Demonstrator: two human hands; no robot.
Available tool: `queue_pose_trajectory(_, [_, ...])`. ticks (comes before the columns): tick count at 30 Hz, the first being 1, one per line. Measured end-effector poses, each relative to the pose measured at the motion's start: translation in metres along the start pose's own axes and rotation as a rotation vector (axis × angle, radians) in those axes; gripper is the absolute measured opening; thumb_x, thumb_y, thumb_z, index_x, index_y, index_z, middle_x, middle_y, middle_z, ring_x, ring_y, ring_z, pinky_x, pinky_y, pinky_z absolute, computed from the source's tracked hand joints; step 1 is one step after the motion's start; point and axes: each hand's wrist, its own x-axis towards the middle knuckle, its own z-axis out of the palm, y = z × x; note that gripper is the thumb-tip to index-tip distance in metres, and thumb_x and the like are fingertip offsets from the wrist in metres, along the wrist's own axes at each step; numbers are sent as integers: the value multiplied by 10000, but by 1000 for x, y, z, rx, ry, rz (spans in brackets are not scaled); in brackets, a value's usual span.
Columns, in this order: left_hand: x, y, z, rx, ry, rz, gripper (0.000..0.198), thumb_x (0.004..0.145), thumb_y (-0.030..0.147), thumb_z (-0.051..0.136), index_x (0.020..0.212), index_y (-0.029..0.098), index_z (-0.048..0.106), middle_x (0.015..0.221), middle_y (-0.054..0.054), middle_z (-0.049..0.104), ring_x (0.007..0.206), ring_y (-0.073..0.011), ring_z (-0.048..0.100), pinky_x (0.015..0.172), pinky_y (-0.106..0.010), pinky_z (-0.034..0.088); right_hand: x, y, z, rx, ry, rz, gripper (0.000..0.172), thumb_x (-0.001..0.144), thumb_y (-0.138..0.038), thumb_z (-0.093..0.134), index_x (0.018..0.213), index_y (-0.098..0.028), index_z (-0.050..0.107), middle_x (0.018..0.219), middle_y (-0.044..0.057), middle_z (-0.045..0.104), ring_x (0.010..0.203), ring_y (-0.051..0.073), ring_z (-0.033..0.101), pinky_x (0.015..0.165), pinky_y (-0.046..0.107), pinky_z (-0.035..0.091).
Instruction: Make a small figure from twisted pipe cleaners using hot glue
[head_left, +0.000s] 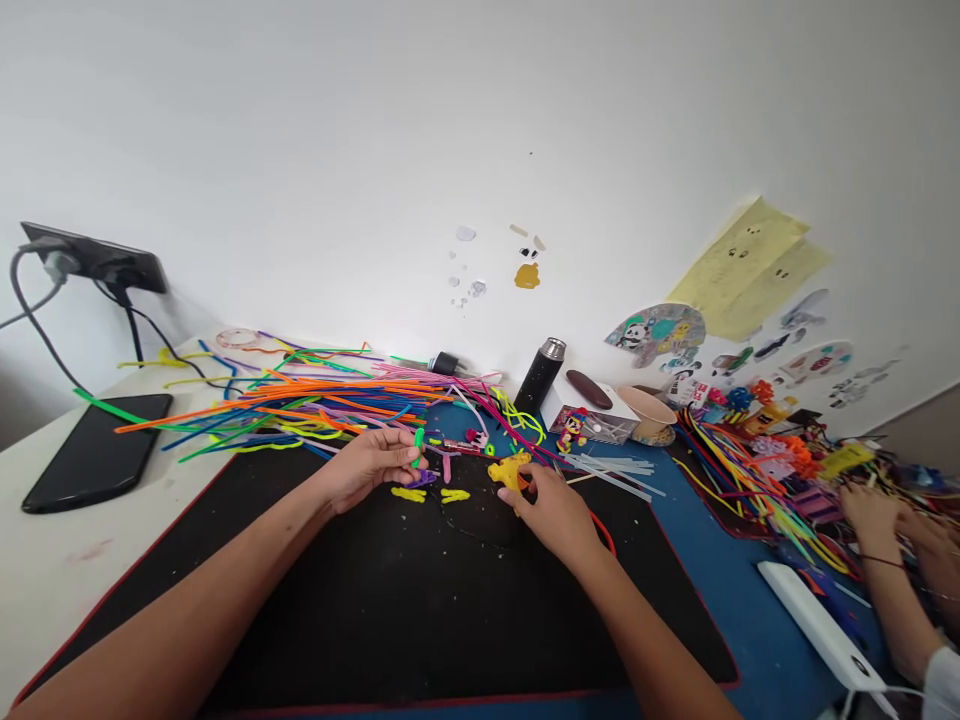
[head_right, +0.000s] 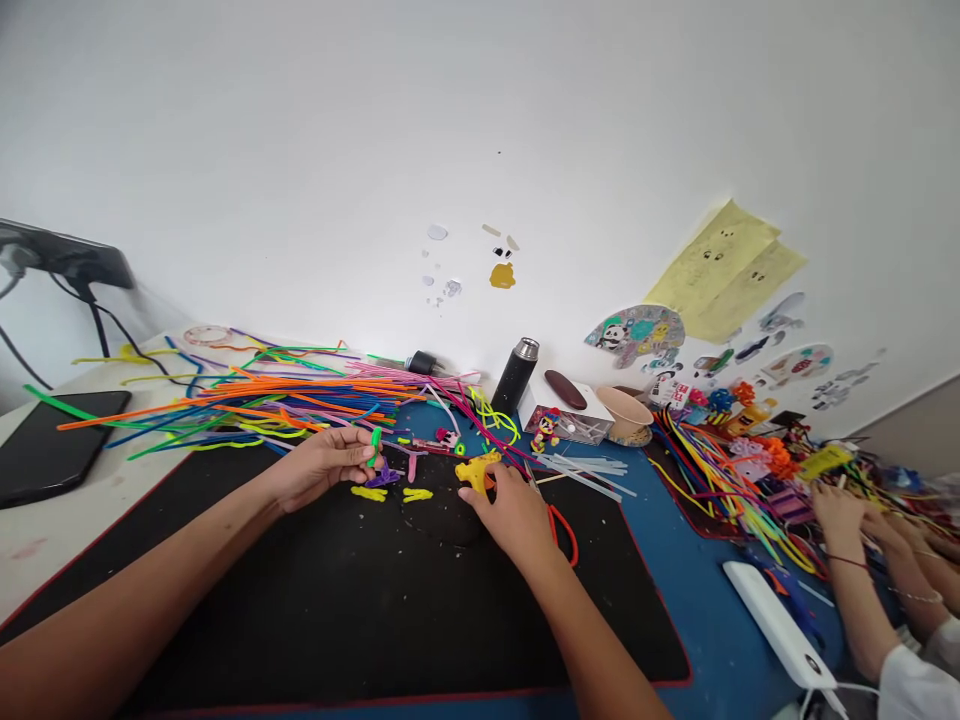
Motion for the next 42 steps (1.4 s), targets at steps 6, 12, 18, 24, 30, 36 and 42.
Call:
queue_pose_trajectory(6, [1,-2,-3,23,-9,-13,340,655,302,970,799,120,721,777,-75,766,638,-143,718,606,-202,578,7,-7,15,-106,-5,15,447,950,-442,649,1327,-208,600,1276,149,702,1110,316,703,838,357,477])
queue_pose_trajectory(12, [1,-1,-2,31,-21,-24,377,632,330,982,798,114,722,773,-64,756,630,-134,712,624,-204,583,8,-8,22,-93,26,-13,417,944,-280,632,1349,-192,582,1280,146,707,1089,312,715,845,357,488])
queue_pose_trajectory(18, [0,1,-1,48,-27,-28,368,643,332,976,798,121,716,754,-54,747,645,-142,721,629,-205,583,-2,5,23,20,118,-73,339,951,-272,566,1279,-209,624,1195,111,710,998,278,705,805,353,498])
queue_pose_trajectory(24, [1,-1,-2,58,-28,-28,348,648,320,972,773,128,710,744,-51,744,643,-144,720,626,-205,588,-17,14,34,729,297,-83,326,897,-438,664,1135,-216,651,815,10,592,687,216,630,616,334,513])
queue_pose_trajectory(30, [2,-3,-3,63,-25,-35,379,615,340,989,781,127,724,743,-47,742,634,-140,722,614,-196,588,-34,5,35,1268,289,46,475,798,-504,818,1133,-233,617,819,-13,601,601,190,665,481,290,515])
queue_pose_trajectory(36, [1,-3,-1,95,-37,-59,403,602,364,994,783,126,724,740,-51,744,634,-141,724,612,-191,589,-45,1,39,1514,280,196,513,763,-480,871,1146,-237,631,887,25,697,656,223,717,484,304,538])
queue_pose_trajectory(42, [1,-3,-1,104,-60,-76,392,630,354,981,812,121,723,723,-48,739,641,-151,727,629,-212,601,-51,-1,41,1580,250,262,543,747,-499,877,1152,-233,633,893,51,724,686,264,739,468,336,553])
